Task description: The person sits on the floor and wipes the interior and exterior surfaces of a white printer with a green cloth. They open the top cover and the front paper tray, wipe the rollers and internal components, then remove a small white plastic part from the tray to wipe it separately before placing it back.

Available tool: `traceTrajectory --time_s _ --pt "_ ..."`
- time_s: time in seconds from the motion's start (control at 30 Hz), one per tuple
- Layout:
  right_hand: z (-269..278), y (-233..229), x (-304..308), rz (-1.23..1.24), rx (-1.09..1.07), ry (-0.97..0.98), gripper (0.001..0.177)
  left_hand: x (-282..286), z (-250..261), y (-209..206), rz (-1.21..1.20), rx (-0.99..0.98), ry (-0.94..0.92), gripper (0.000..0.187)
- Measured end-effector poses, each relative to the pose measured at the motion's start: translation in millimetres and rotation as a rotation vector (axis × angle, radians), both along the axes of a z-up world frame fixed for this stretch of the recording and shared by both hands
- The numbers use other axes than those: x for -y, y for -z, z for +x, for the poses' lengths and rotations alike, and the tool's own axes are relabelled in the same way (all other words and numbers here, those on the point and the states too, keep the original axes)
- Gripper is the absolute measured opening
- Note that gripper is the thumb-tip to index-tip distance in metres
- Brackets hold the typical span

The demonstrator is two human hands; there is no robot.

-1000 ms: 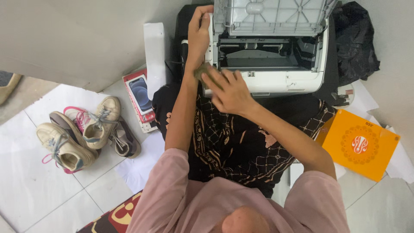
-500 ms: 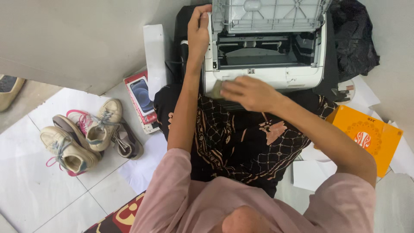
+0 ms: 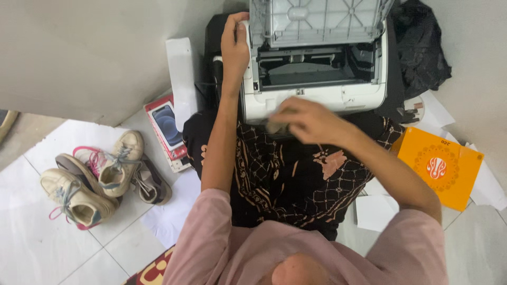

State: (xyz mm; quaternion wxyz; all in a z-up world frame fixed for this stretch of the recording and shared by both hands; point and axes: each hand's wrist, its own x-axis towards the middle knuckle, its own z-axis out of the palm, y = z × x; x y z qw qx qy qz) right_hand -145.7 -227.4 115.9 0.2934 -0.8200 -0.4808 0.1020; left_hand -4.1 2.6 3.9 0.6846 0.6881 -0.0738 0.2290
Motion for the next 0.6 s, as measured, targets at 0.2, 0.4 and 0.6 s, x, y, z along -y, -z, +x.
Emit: traceTrajectory --time_s 0.2,0.4,0.6 --pt "60.6 -11.2 7.4 -0.209 0.071 0.602 0.036 2.5 -3.0 -4.4 -0.042 0.009 -0.032 0.029" --pt "93.6 31.1 -44.4 -0.461 -0.319 0.298 0.045 2.4 -3.7 -11.7 -0.036 -0.067 -0.049 0.028" --pt "127.9 40.0 31.3 -0.719 -0.514 0.4 0.04 1.4 -6.9 -15.7 -0.018 -0.145 -0.012 0.029"
